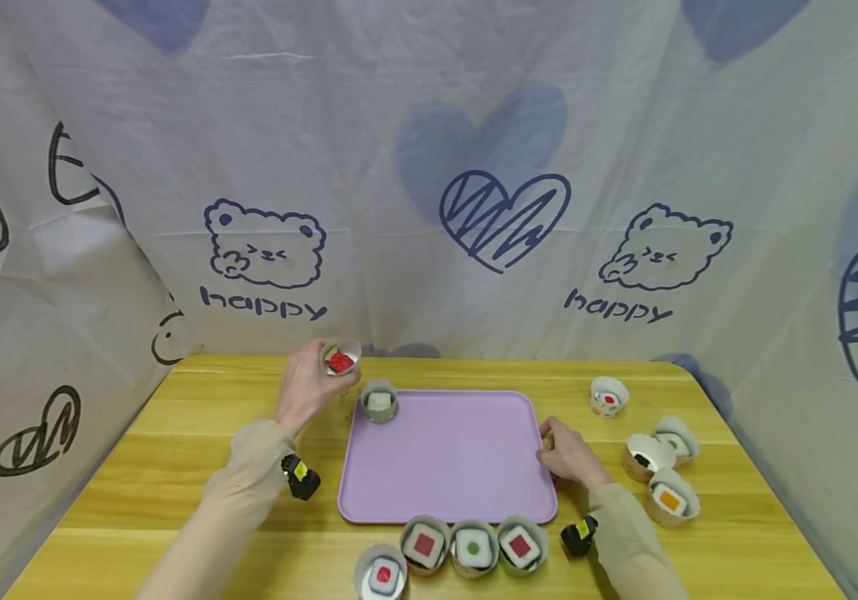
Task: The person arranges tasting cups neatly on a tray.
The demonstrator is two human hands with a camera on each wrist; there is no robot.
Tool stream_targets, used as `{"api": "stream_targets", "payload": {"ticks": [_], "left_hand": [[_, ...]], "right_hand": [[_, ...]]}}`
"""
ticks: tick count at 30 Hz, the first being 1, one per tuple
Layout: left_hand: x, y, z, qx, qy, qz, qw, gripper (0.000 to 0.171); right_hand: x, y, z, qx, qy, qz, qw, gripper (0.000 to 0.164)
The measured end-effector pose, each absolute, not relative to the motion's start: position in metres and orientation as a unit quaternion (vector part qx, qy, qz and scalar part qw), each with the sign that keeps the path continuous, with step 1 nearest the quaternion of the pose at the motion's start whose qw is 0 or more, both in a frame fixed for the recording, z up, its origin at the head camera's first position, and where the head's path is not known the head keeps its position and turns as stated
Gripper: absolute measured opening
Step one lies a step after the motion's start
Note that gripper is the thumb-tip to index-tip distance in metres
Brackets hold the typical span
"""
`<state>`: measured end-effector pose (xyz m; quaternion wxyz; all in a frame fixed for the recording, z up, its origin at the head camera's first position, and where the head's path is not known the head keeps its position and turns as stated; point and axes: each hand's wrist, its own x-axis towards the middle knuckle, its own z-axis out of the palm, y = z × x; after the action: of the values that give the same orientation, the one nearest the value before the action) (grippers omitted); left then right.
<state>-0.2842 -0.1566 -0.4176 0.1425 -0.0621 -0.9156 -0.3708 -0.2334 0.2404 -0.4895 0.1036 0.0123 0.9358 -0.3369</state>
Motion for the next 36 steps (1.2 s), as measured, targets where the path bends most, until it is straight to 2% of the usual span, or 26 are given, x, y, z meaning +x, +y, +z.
{"api": "stream_targets", "payload": {"ticks": [30, 36], "left_hand": [[-0.284, -0.079, -0.431, -0.112, -0.937, -0.291, 0.155, 0.060], [-0.286, -0.068, -0.437, -0.134, -0.936, -0.280, 0.167, 0.054]], "right_hand": [[-0.232, 0.242, -0.491, 0.005, 0.937, -0.336, 0.096, 0.030], [-0.231, 0.241, -0.489, 0.006, 0.937, -0.335, 0.098, 0.031]]}}
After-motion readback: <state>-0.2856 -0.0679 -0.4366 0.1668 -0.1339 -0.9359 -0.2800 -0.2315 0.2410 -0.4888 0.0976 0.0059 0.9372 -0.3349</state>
